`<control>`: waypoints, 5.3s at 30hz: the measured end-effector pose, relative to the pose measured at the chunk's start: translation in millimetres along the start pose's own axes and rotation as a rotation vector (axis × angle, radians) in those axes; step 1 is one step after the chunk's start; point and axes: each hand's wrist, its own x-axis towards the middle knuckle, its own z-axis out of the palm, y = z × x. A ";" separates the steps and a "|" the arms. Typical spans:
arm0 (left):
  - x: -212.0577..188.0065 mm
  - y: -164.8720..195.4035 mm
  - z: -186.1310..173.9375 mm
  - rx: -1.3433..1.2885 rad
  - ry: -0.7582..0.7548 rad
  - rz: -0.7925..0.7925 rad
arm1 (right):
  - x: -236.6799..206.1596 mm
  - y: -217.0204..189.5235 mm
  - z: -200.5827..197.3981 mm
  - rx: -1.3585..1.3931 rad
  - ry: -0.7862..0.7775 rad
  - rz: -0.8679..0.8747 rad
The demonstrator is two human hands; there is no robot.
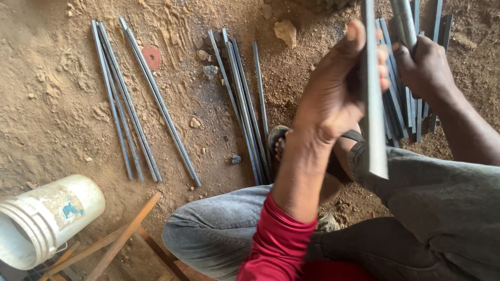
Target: The person sits on the ground and repeatedly sharpens the ends of metal rods using a hammer and a gear-like anvil. They pick up rods from a pile, strike them against the anvil, and place the sharpened rods into a separate pile.
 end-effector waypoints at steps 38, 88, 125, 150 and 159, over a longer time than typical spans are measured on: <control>-7.0 2.6 -58.7 0.254 0.176 -0.161 | 3.0 4.0 10.3 -0.002 0.147 -0.140; -4.4 26.7 -75.0 0.516 0.336 -0.166 | 6.3 13.1 1.4 0.016 0.093 -0.051; 84.1 24.8 -116.4 0.415 0.292 -0.106 | 0.8 -6.6 -1.7 -0.067 0.109 -0.059; 41.7 10.0 -16.4 0.001 -0.167 0.087 | -4.8 -4.7 2.4 -0.052 0.056 -0.014; 60.1 32.3 -60.8 0.108 0.230 -0.136 | -6.1 -4.8 -6.4 0.213 0.036 0.023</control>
